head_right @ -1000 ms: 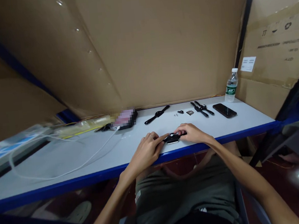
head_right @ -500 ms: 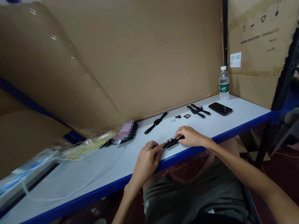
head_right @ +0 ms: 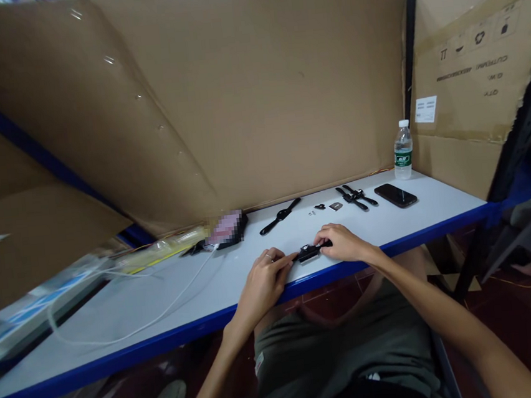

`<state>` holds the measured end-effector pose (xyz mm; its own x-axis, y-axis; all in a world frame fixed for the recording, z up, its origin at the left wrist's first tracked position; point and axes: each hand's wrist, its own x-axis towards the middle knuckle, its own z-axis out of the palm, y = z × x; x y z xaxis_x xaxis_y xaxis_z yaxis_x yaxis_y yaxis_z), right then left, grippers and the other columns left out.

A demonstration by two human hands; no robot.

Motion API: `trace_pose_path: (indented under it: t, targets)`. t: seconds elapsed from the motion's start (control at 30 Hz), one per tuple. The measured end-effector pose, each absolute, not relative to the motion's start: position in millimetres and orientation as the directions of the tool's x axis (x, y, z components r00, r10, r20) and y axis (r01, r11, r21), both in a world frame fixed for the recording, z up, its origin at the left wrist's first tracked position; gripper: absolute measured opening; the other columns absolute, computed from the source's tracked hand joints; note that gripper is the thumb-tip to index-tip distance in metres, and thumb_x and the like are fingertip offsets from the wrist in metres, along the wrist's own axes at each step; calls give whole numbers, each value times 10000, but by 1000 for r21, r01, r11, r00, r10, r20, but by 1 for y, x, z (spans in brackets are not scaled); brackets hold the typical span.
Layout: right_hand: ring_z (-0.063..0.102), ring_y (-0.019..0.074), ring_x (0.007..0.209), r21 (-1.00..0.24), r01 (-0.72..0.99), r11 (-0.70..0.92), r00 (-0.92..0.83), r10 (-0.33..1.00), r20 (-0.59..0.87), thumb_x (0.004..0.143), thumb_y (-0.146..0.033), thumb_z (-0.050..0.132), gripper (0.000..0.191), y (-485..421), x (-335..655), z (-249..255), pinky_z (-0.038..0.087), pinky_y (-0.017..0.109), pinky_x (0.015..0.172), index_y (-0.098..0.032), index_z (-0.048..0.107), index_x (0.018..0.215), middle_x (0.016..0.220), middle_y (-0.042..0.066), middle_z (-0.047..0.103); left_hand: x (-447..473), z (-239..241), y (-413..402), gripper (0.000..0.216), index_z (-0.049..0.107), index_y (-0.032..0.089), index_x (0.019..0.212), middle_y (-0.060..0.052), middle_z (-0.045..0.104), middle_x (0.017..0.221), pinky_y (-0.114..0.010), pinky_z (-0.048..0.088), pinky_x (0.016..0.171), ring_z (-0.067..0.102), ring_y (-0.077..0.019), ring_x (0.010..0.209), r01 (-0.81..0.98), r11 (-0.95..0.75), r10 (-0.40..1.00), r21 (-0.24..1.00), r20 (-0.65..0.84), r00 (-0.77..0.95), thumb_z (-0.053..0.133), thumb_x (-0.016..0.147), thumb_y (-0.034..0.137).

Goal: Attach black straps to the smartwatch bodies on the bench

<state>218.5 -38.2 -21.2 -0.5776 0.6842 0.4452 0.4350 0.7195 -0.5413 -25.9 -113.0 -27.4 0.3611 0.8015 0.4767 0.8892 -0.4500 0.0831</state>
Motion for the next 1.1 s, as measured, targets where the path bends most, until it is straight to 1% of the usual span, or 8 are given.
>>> trace_pose_path:
  t: [0.23,0.3,0.4,0.47,0.67,0.8,0.93,1.1]
  targets:
    - [653,206,933,-505,489,711,-594,695,404,804,-57,672,220,-40,220,-18,490,334,898,-154,789,963,976,77,707,-27,-31,-110,328,747,219,1244,-89,640,996,-405,510,863,577,-255,957,886,-454,798,93,485,358,517,1013,181]
    - [640,209,942,-490,496,717,-609,689,393,798,-43,649,291,-39,219,-19,487,340,914,-156,791,1026,980,76,697,-27,-32,-109,320,743,216,1245,-89,640,1005,-407,502,870,577,-259,966,887,-453,799,94,484,357,523,1015,186]
    - [614,224,978,-457,514,726,-629,681,374,796,-38,625,446,-35,217,-22,479,360,949,-173,763,1199,987,75,683,-27,-31,-109,321,734,214,1256,-89,641,1020,-405,489,881,575,-260,978,891,-446,807,86,468,359,518,1019,189]
    - [600,236,1007,-439,529,727,-640,681,356,807,-52,616,478,-33,216,-24,475,368,954,-192,752,1244,991,76,676,-27,-30,-109,331,721,208,1277,-92,641,1034,-404,484,878,574,-260,982,894,-442,815,77,452,363,513,1020,189]
    - [612,232,986,-454,539,709,-636,697,333,809,-78,623,422,-33,216,-24,484,353,919,-181,767,1192,984,73,667,-27,-31,-108,358,706,217,1304,-95,632,1037,-406,478,866,568,-260,977,902,-430,822,51,435,367,485,1024,198]
    - [618,223,982,-459,528,715,-603,696,391,784,-50,643,448,-39,216,-21,489,358,938,-157,742,1208,990,72,694,-27,-33,-108,362,708,218,1302,-100,628,1041,-414,478,875,564,-256,977,897,-439,814,50,446,374,475,1025,201]
    - [624,228,1051,-444,497,746,-566,666,486,835,-48,604,436,-48,214,-18,489,387,987,-155,716,1242,1046,87,723,-26,-31,-108,363,708,213,1308,-106,630,1045,-427,477,873,566,-266,978,901,-430,823,62,438,362,476,1029,206]
    - [627,238,1083,-377,503,778,-601,628,494,875,-78,620,380,-58,213,-18,501,401,1002,-165,721,1231,1090,100,723,-24,-27,-110,358,705,207,1310,-108,629,1057,-428,476,878,563,-274,991,904,-423,828,64,433,356,492,1022,199]
